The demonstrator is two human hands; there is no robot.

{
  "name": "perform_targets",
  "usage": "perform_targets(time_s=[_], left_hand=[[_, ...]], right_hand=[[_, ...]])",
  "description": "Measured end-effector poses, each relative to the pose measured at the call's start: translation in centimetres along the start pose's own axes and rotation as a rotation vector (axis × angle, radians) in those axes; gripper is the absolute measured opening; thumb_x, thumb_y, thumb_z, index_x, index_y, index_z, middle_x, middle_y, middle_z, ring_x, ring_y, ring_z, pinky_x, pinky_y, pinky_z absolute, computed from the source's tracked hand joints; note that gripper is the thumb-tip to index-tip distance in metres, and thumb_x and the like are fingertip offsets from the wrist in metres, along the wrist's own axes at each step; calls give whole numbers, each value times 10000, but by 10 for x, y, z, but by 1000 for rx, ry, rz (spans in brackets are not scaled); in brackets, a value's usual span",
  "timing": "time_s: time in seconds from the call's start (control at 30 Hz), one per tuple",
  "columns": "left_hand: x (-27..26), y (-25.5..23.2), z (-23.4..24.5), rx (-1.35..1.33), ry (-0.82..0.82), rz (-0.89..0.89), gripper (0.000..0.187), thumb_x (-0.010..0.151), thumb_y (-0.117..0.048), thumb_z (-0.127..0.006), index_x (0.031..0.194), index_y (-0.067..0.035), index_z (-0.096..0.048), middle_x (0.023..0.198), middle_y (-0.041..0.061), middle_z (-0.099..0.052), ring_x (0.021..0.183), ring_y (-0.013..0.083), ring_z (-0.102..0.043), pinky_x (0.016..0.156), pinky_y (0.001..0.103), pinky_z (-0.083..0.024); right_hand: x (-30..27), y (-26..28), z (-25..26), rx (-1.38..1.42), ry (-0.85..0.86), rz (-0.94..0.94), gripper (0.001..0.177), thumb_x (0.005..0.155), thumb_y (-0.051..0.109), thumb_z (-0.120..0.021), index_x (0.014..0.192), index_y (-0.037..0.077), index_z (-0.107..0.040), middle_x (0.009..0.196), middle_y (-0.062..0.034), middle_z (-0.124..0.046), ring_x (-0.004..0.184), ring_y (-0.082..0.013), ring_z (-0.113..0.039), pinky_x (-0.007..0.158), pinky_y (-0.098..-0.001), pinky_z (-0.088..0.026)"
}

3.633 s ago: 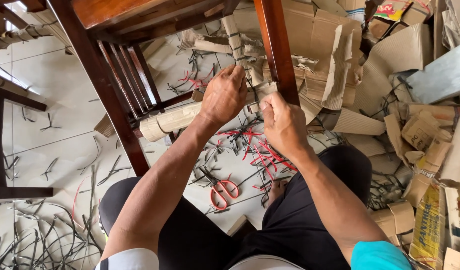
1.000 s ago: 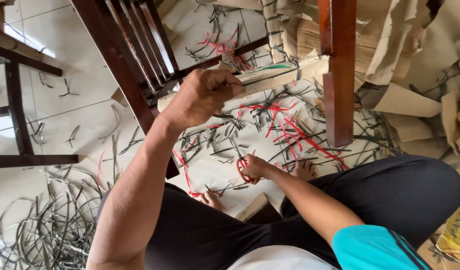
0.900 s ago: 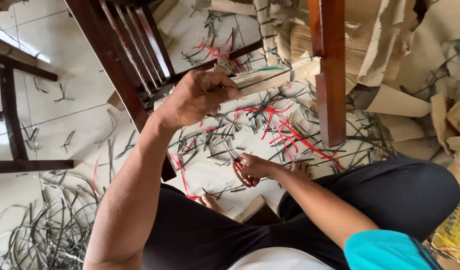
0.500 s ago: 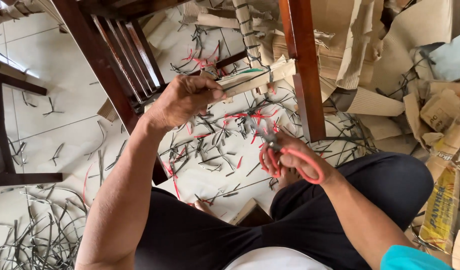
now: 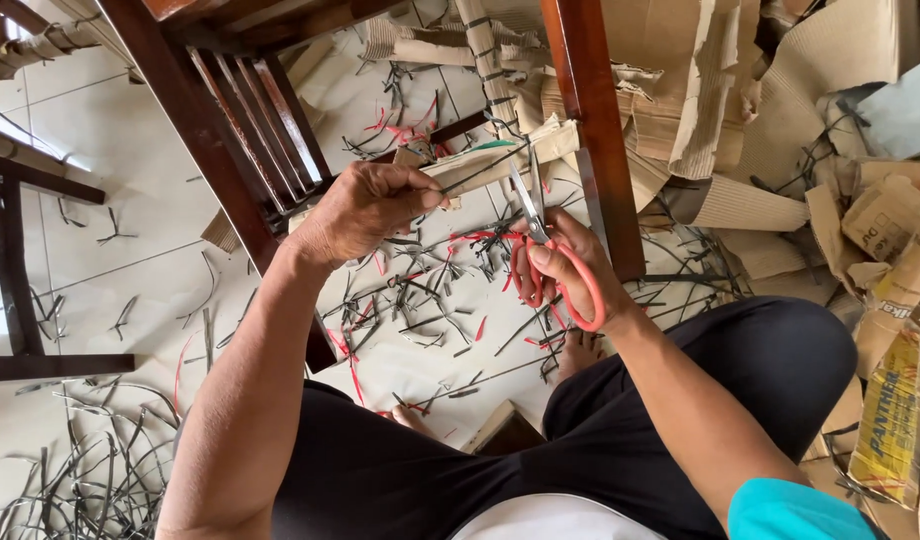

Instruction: The person sits on the floor and wraps a rolled cardboard tube around the legs of an overturned wooden chair. They secure the cardboard using black plastic ties, cutting the excess with scissors.

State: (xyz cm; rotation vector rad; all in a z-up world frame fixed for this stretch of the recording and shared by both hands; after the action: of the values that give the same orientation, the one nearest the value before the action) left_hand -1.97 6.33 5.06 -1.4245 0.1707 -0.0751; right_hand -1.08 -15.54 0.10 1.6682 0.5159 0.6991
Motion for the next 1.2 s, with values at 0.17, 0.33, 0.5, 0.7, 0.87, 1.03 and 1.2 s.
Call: perform_targets(time_s=[0.17, 0.33, 0.5, 0.7, 0.87, 1.03, 1.2], left_hand=[[0, 2, 2, -3, -14, 7, 121, 967, -95, -723, 1065, -49, -777, 582, 39, -624, 539, 83, -613, 498, 158, -465], [2, 2, 2, 29, 3, 20, 123, 959, -120, -739, 1060, -68, -786, 576, 28, -626, 532, 77, -612, 502, 156, -466], [2, 10, 1, 35, 9, 39, 109, 949, -118, -751, 1033, -58, -786, 566, 44, -624, 514, 83, -592, 499, 170, -451], [2, 7, 0, 47, 26, 42, 110, 951, -122, -755, 1040, -67, -789, 557, 29, -614, 520, 80, -595, 524, 167, -451], [-4, -2, 2, 60, 22, 51, 110, 950, -119, -754, 1042, -73, -792, 554, 32, -618, 505, 83, -573, 529, 183, -446], [-13, -8, 11, -53, -24, 65, 166, 969, -169, -741, 1068, -37, -761, 619, 45, -659, 533, 76, -581, 578, 203, -478], [-21, -6, 36, -58, -144, 43, 175, 986, -211, -739, 1054, -50, -746, 764, 74, -719, 673, 140, -670, 701, 249, -528]], right_hand=[[-1, 3, -3, -40, 37, 30, 421, 966, 333, -585, 1205, -11, -548, 602, -146, -655, 482, -170, -665, 382, -215, -460], [10, 5, 4, -61, -30, 87, 385, 988, 322, -575, 1182, -11, -564, 591, -136, -649, 474, -163, -653, 399, -203, -458], [16, -5, 9, -37, -72, 126, 332, 1024, 271, -550, 1178, -23, -552, 533, -129, -592, 391, -159, -589, 348, -208, -444], [21, -8, 10, -10, -51, 125, 328, 1042, 294, -528, 1088, -28, -568, 432, -90, -510, 316, -129, -506, 320, -195, -403], [17, -15, 14, -21, -104, 139, 302, 1039, 269, -551, 1051, -30, -592, 385, -60, -468, 297, -86, -459, 307, -179, -370], [-2, -30, 8, -27, -79, 50, 214, 1020, 184, -550, 1033, -24, -602, 398, -131, -496, 291, -151, -476, 303, -216, -397], [-43, -115, -21, -409, 213, -636, 411, 836, 304, -798, 1154, 80, -665, 773, -166, -683, 576, -241, -633, 586, -334, -540]])
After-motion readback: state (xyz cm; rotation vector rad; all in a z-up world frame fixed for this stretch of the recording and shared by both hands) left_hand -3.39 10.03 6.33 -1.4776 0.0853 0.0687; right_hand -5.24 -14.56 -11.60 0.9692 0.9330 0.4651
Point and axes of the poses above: each hand's wrist, its own x-axis towards the middle knuckle, its own z-axis out of the back of the hand, y = z × x, the point moved 8 cm from there along x, towards the middle knuckle
